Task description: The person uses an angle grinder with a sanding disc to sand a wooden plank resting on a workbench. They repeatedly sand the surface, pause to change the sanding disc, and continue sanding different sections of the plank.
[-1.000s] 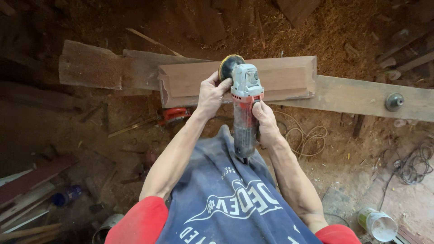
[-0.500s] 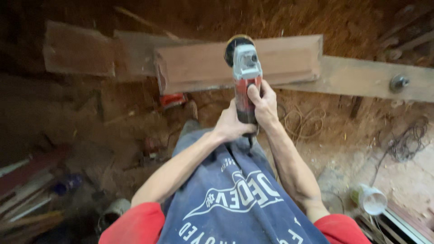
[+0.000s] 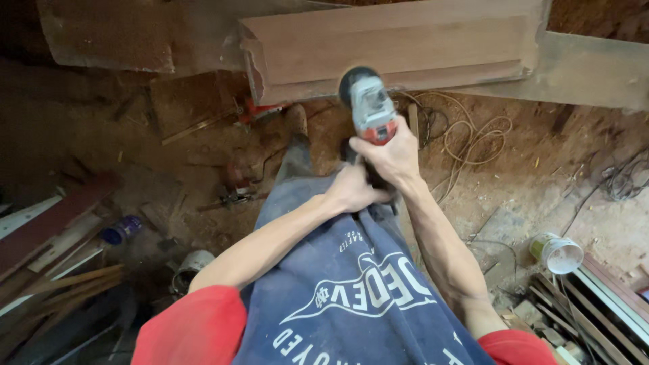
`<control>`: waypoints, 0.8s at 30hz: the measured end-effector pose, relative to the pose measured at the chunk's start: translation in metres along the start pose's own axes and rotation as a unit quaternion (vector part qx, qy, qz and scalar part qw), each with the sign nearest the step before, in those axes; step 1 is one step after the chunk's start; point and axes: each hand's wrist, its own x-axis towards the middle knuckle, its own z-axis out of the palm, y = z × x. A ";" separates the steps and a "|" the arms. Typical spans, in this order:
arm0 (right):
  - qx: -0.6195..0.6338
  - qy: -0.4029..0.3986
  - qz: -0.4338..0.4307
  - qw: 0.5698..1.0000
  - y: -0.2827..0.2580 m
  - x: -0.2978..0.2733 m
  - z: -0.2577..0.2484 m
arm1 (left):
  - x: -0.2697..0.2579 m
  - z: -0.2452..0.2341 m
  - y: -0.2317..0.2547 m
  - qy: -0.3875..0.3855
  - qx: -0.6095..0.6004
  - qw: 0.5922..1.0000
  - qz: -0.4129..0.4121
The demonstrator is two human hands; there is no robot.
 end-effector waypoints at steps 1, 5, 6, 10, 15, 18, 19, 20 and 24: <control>-0.025 -0.018 0.022 0.999 -0.002 0.000 0.006 | -0.004 -0.017 -0.001 -0.088 0.145 0.985 -0.010; -0.093 -0.076 0.056 0.991 0.002 -0.003 0.034 | -0.019 -0.101 -0.017 -0.229 0.346 0.908 -0.065; -0.091 -0.077 0.062 0.991 0.003 -0.004 0.041 | -0.015 -0.122 -0.022 -0.151 0.360 0.916 -0.092; -0.069 -0.070 0.078 0.992 0.007 -0.006 0.066 | 0.047 -0.185 -0.044 0.247 0.296 0.913 0.135; -0.056 -0.014 0.112 0.992 0.021 0.004 0.062 | 0.138 -0.203 -0.063 0.243 0.444 0.839 0.201; -0.038 0.020 0.130 0.991 0.034 0.008 0.041 | 0.149 -0.203 -0.071 0.206 0.442 0.865 0.114; -0.028 0.036 0.117 0.992 0.039 0.009 0.035 | 0.150 -0.205 -0.072 0.208 0.438 0.865 0.132; -0.019 0.051 0.103 0.993 0.043 0.010 0.030 | 0.149 -0.206 -0.073 0.210 0.433 0.864 0.149; 0.035 0.078 0.135 0.987 0.047 0.014 0.022 | 0.146 -0.213 -0.068 0.224 0.429 0.853 0.198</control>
